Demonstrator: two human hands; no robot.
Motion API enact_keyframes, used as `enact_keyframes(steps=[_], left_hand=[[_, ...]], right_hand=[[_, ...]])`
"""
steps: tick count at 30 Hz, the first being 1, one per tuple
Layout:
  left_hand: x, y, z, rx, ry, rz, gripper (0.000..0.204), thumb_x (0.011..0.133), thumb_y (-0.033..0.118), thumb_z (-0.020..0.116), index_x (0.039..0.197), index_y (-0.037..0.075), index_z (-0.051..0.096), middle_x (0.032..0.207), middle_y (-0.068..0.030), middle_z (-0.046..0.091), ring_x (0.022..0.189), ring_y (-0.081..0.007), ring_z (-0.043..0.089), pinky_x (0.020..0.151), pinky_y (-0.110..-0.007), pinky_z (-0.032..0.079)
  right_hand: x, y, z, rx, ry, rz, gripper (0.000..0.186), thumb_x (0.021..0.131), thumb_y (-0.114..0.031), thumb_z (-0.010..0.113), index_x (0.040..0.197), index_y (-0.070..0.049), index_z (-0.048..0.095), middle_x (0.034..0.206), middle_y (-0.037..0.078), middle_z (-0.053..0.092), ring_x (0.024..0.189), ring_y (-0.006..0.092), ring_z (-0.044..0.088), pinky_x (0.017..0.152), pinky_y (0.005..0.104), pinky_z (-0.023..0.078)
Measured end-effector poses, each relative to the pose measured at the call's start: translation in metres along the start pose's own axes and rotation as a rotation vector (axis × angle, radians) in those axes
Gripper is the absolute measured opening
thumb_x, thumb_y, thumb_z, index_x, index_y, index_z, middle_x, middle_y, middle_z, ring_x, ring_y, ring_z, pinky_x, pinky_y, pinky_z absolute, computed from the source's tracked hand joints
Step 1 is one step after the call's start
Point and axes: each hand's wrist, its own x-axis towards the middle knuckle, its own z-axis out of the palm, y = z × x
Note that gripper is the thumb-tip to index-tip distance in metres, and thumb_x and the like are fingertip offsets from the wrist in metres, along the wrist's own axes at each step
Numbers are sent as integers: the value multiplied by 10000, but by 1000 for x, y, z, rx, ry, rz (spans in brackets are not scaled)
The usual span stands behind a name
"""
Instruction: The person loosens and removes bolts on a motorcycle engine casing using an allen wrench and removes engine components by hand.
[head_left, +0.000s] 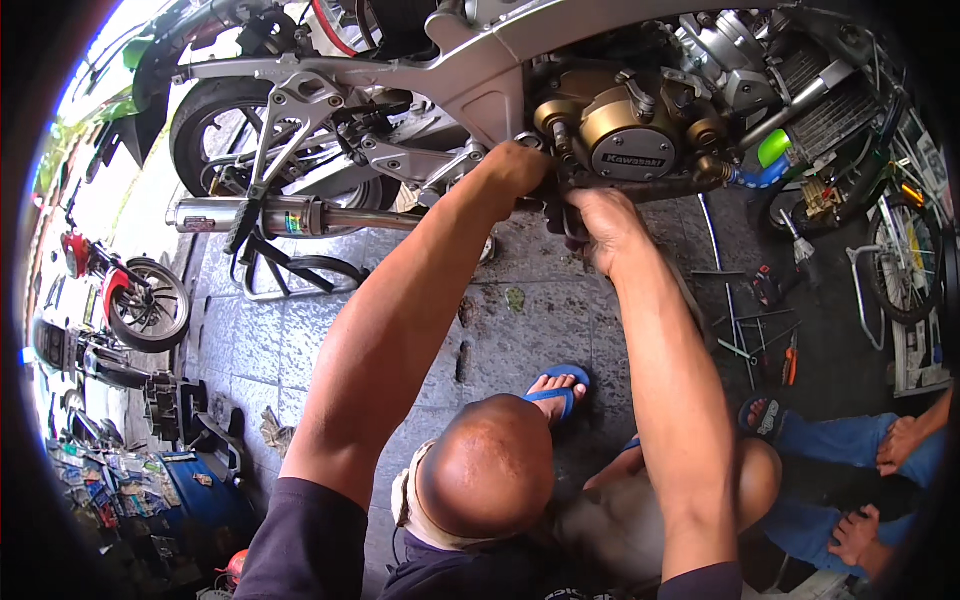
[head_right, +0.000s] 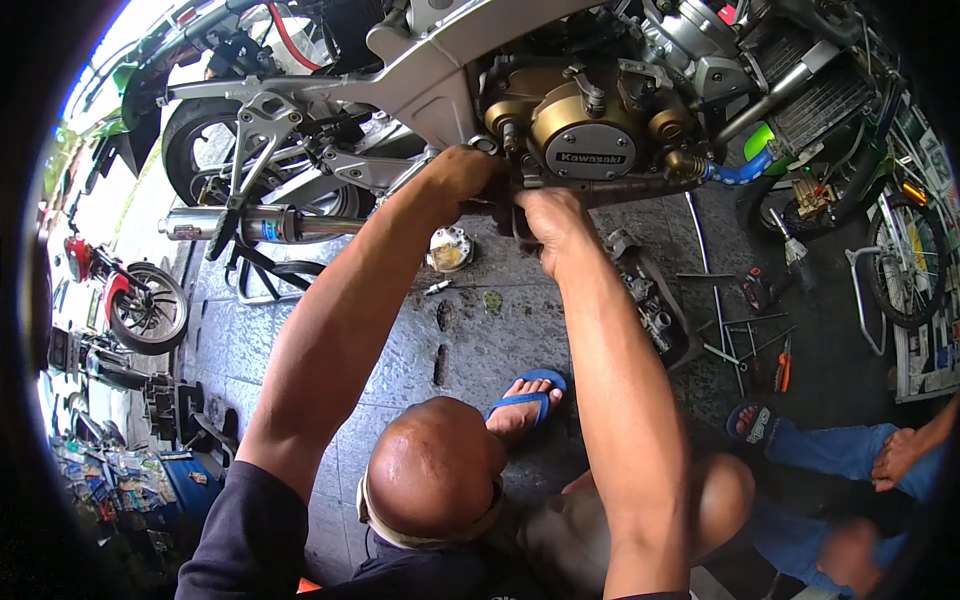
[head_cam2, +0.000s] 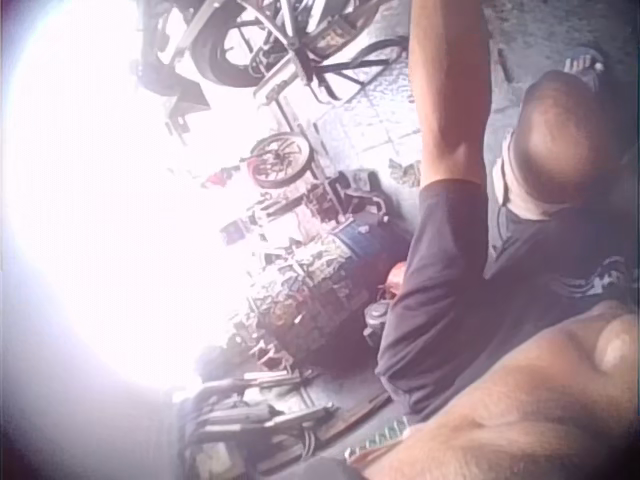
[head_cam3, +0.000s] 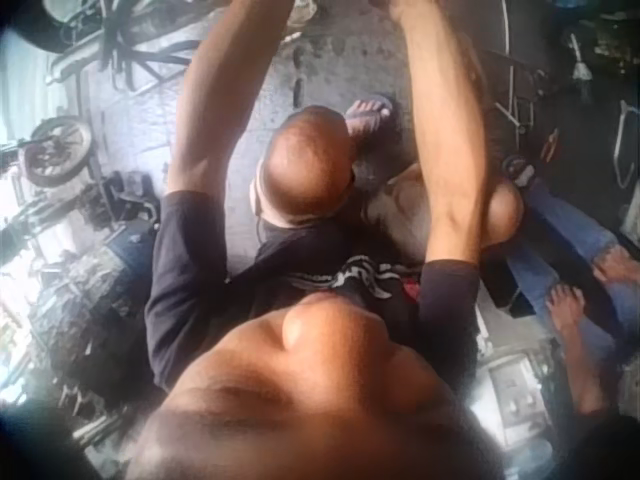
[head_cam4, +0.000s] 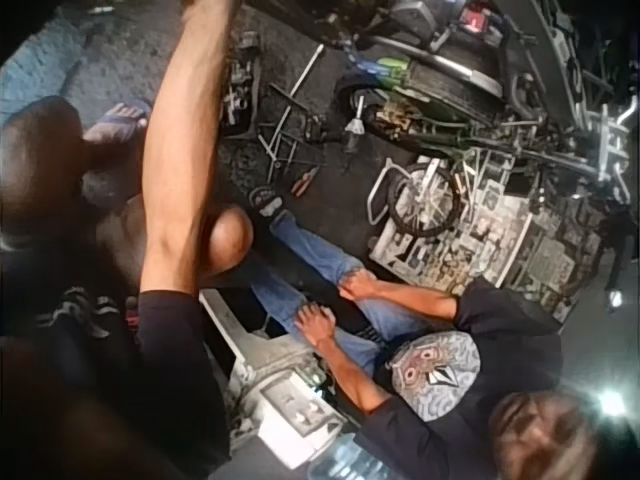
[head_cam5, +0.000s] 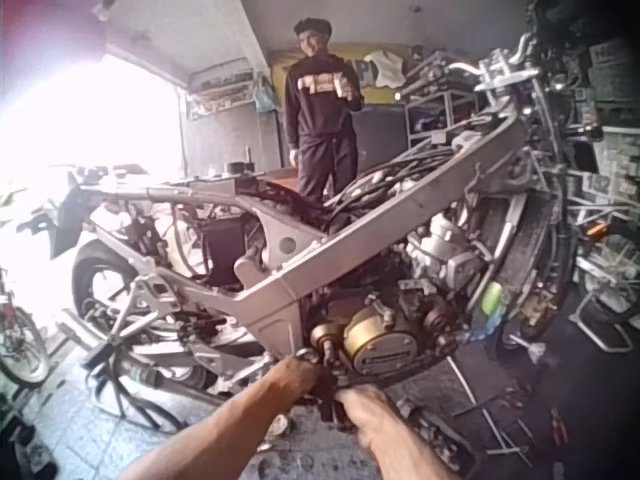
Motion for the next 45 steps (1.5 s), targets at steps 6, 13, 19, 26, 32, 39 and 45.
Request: enact_keyframes(steps=[6, 13, 19, 26, 32, 39, 45], left_hand=[[-5, 12, 3, 216, 70, -34, 279, 804, 277, 705, 821, -1, 691, 727, -78, 656, 553, -124, 573, 466, -289, 432], [-12, 8, 3, 80, 88, -29, 296, 806, 287, 703, 838, -7, 696, 694, -72, 652, 552, -122, 574, 477, -294, 433], [-3, 10, 7, 280, 16, -49, 288, 803, 279, 707, 837, -7, 701, 669, -57, 648, 568, -128, 568, 525, -294, 459], [-19, 15, 8, 283, 122, 0, 439, 783, 408, 697, 884, -20, 684, 768, -134, 652, 722, -206, 629, 620, -330, 494], [-2, -2, 5, 164, 80, 4, 375, 790, 365, 697, 851, -6, 699, 728, -103, 653, 671, -178, 608, 595, -345, 490], [2, -7, 7, 199, 220, 76, 459, 804, 405, 675, 818, -54, 677, 698, -138, 643, 581, -203, 612, 513, -344, 479], [-16, 12, 2, 288, -5, 35, 419, 778, 345, 656, 895, -57, 672, 838, -178, 662, 800, -263, 649, 674, -362, 509]], right_hand=[[0, 4, -2, -43, -81, 4, 154, 824, -277, 683, 869, -134, 646, 703, -8, 633, 589, 118, 608, 506, 282, 381], [-1, -1, 3, 63, -122, -9, 123, 844, -220, 658, 863, -98, 654, 705, 19, 655, 583, 117, 611, 467, 264, 394], [-4, -2, -7, 29, -126, -2, 112, 841, -207, 644, 883, -103, 652, 724, 22, 655, 593, 125, 612, 465, 267, 400], [4, 4, -4, -27, -76, -5, 140, 843, -222, 638, 945, -127, 635, 758, 11, 653, 646, 137, 619, 508, 287, 412], [-4, 0, 1, 57, -112, 48, 130, 850, -235, 635, 923, -127, 639, 790, 3, 646, 717, 138, 611, 573, 330, 449], [1, 4, 2, 14, -86, -36, 126, 846, -237, 638, 922, -137, 644, 792, -2, 646, 704, 140, 602, 583, 339, 443], [-7, 2, 3, 130, 40, 0, 121, 848, -210, 606, 860, -97, 646, 747, 28, 641, 637, 130, 600, 506, 275, 421]])
